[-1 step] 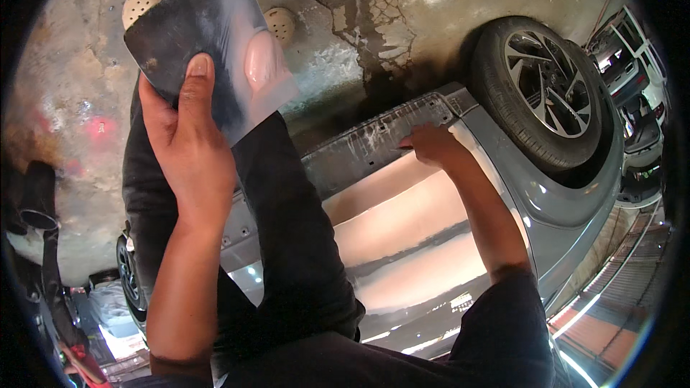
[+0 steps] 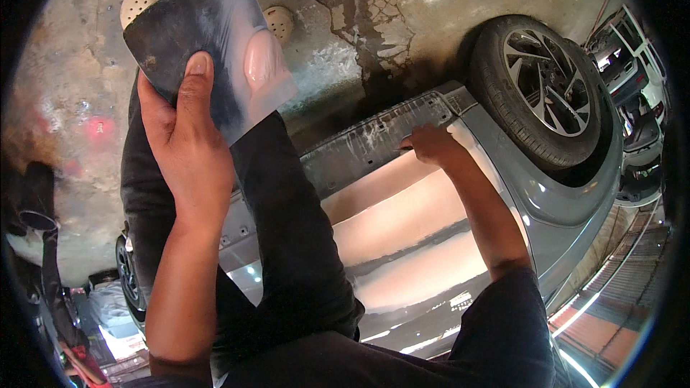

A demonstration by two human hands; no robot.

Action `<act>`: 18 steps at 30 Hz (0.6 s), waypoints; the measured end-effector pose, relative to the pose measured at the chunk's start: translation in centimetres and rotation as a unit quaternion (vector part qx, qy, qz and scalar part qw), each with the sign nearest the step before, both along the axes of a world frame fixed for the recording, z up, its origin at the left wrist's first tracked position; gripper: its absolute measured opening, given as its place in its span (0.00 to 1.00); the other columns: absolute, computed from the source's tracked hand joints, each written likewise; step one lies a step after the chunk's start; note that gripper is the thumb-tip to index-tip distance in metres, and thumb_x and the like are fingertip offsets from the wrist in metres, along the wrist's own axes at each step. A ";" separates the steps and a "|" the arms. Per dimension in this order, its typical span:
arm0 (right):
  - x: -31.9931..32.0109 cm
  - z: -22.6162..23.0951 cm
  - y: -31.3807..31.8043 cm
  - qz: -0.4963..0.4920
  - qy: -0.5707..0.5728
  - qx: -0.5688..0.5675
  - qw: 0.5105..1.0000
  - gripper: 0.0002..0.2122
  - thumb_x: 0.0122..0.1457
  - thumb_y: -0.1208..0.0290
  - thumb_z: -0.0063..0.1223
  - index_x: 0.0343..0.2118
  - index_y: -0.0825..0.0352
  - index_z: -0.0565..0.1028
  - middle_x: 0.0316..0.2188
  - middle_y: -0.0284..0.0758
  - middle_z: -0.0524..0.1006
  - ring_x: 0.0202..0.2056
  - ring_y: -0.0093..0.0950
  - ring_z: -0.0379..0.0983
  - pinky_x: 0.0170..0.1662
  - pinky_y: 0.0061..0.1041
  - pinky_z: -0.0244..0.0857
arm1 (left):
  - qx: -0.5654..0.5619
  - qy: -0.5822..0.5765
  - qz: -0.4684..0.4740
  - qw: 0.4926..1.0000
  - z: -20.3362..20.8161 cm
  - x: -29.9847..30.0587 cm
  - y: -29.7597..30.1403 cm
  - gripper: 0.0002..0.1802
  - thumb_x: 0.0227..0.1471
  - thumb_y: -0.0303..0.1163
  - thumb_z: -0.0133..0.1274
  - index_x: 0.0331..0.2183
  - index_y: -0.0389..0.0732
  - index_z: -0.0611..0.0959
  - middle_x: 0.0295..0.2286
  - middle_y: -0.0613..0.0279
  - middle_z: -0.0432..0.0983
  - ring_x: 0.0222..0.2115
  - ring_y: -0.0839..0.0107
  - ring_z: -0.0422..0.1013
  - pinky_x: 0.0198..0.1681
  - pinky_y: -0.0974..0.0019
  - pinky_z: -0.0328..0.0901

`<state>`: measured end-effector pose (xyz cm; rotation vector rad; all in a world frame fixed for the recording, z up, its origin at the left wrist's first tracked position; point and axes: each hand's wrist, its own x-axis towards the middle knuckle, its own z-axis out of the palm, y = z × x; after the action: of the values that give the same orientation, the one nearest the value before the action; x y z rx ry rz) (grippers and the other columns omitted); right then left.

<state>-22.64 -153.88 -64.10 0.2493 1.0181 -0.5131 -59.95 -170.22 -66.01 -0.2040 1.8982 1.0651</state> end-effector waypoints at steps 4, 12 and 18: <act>4.8 -1.7 -2.0 0.034 -0.019 -0.020 0.999 0.21 0.64 0.73 0.44 0.55 0.37 0.75 0.58 0.35 0.70 0.61 0.42 0.63 0.62 0.66 0.46 | -0.001 0.008 0.020 1.000 -0.3 0.4 -0.4 0.14 0.61 0.22 0.49 0.48 0.38 0.81 0.46 0.52 0.71 0.46 0.59 0.71 0.52 0.65 0.63; 7.9 -3.2 -4.1 0.053 -0.015 -0.040 0.998 0.23 0.61 0.76 0.46 0.53 0.36 0.77 0.56 0.33 0.72 0.60 0.41 0.65 0.65 0.64 0.42 | -0.032 -0.030 0.015 0.999 0.0 0.1 -0.5 0.15 0.62 0.30 0.52 0.49 0.36 0.79 0.46 0.55 0.72 0.45 0.66 0.71 0.51 0.67 0.64; 7.4 -3.4 -4.7 0.058 0.001 -0.060 0.997 0.20 0.63 0.74 0.44 0.50 0.40 0.79 0.54 0.32 0.74 0.57 0.39 0.69 0.64 0.63 0.45 | 0.000 -0.056 0.082 0.995 0.1 0.3 -0.1 0.15 0.61 0.24 0.51 0.49 0.43 0.82 0.47 0.53 0.72 0.46 0.60 0.71 0.52 0.66 0.64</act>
<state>-15.28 -158.62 -67.52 0.0831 0.9946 -0.4671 -59.69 -170.30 -65.87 -0.4179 1.8048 1.1382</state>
